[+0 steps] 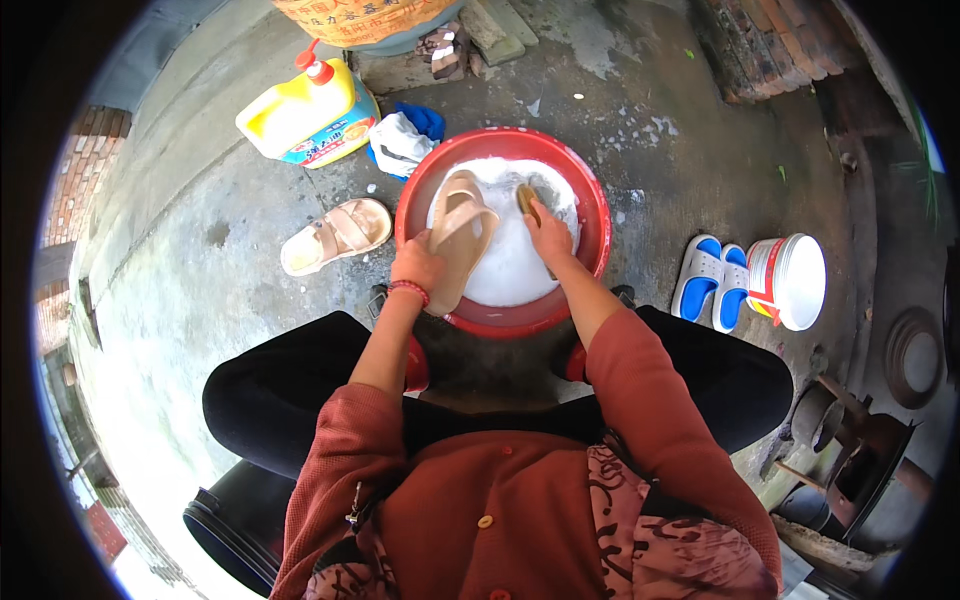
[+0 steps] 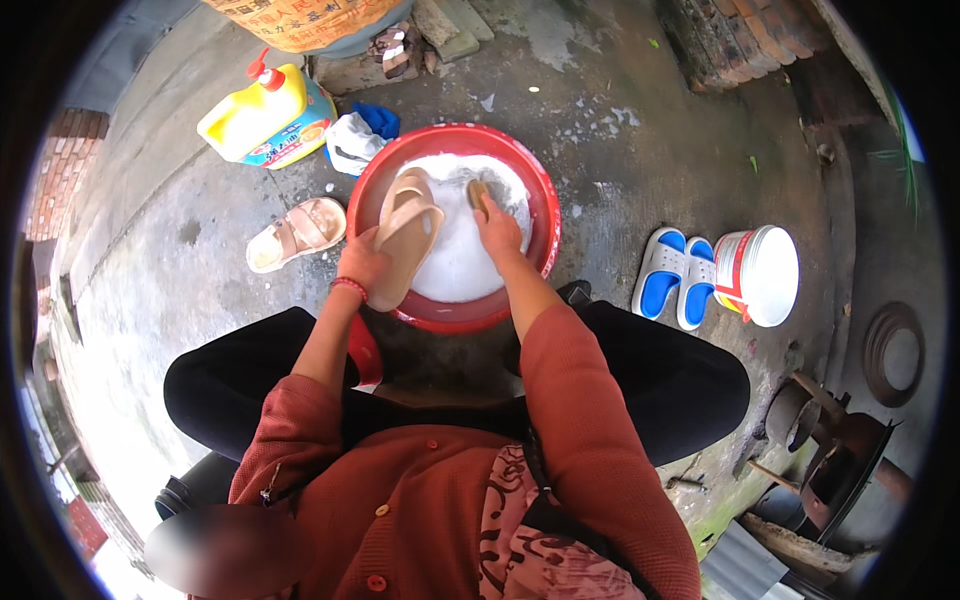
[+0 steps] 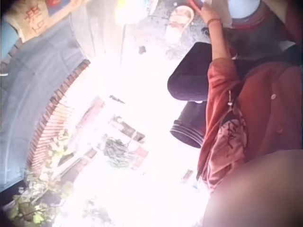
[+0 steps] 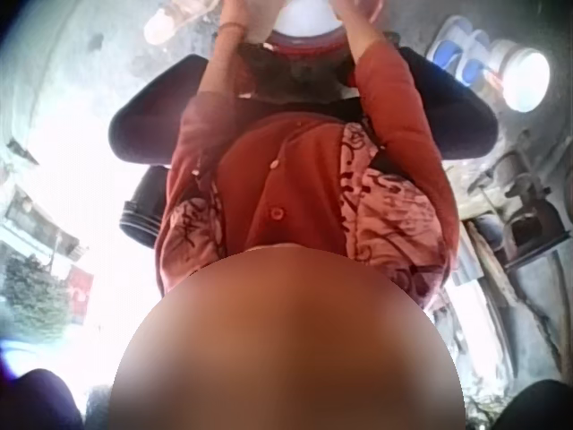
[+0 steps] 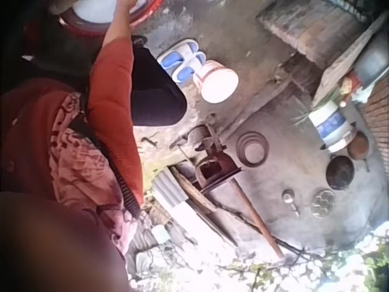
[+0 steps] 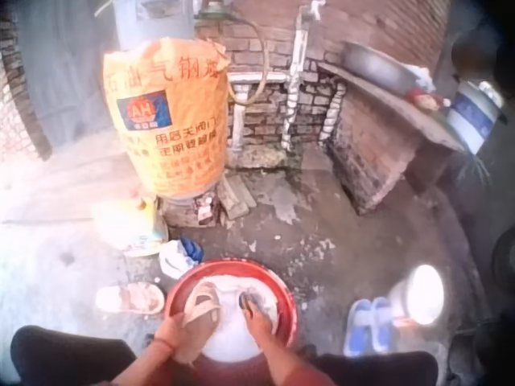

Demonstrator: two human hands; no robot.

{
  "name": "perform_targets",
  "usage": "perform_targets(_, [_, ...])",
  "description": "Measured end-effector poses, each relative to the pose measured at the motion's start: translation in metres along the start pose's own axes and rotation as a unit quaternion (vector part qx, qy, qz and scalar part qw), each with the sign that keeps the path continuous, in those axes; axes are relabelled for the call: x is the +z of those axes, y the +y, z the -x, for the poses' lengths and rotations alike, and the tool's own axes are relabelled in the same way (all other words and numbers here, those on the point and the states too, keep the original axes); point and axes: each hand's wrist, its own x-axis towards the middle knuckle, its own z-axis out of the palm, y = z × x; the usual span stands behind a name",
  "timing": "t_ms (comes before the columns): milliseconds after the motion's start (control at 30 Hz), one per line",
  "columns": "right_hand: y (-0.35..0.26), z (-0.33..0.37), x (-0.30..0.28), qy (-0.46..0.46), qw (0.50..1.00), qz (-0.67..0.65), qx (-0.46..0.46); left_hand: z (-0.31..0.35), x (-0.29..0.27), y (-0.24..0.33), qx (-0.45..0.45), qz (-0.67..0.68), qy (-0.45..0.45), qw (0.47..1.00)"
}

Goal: The person scrubs a beige slipper with a brush in a red basin filled with soapy water. They repeatedly dip the slipper and brush into the water, scrubbing the sole and upper surfaces thoroughly.

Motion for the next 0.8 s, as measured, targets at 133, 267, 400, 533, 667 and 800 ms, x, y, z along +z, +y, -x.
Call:
perform_targets(133, [-0.04,0.029,-0.002,-0.048,0.957,-0.279,-0.072,-0.019,0.021,-0.033,-0.031,0.214,-0.063,0.974])
perform_targets(267, [-0.055,0.03,-0.004,-0.017,0.978,-0.194,-0.08,-0.019,0.025,-0.031,-0.093,0.354,-0.163,0.916])
perform_targets(400, [-0.033,0.0,0.016,-0.022,0.993,-0.108,-0.052,-0.019,0.042,-0.042,-0.061,0.298,-0.127,0.944])
perform_targets(533, [-0.046,0.01,-0.019,-0.125,0.964,-0.235,0.012,-0.026,0.014,-0.036,-0.063,0.314,-0.2,0.926])
perform_targets(667, [-0.014,0.023,0.009,-0.034,0.962,-0.264,-0.062,-0.029,0.019,-0.032,-0.044,0.201,-0.209,0.956])
perform_targets(800, [-0.017,0.016,-0.004,-0.033,0.998,0.0,-0.06,-0.025,0.021,-0.027,-0.049,0.238,-0.191,0.951])
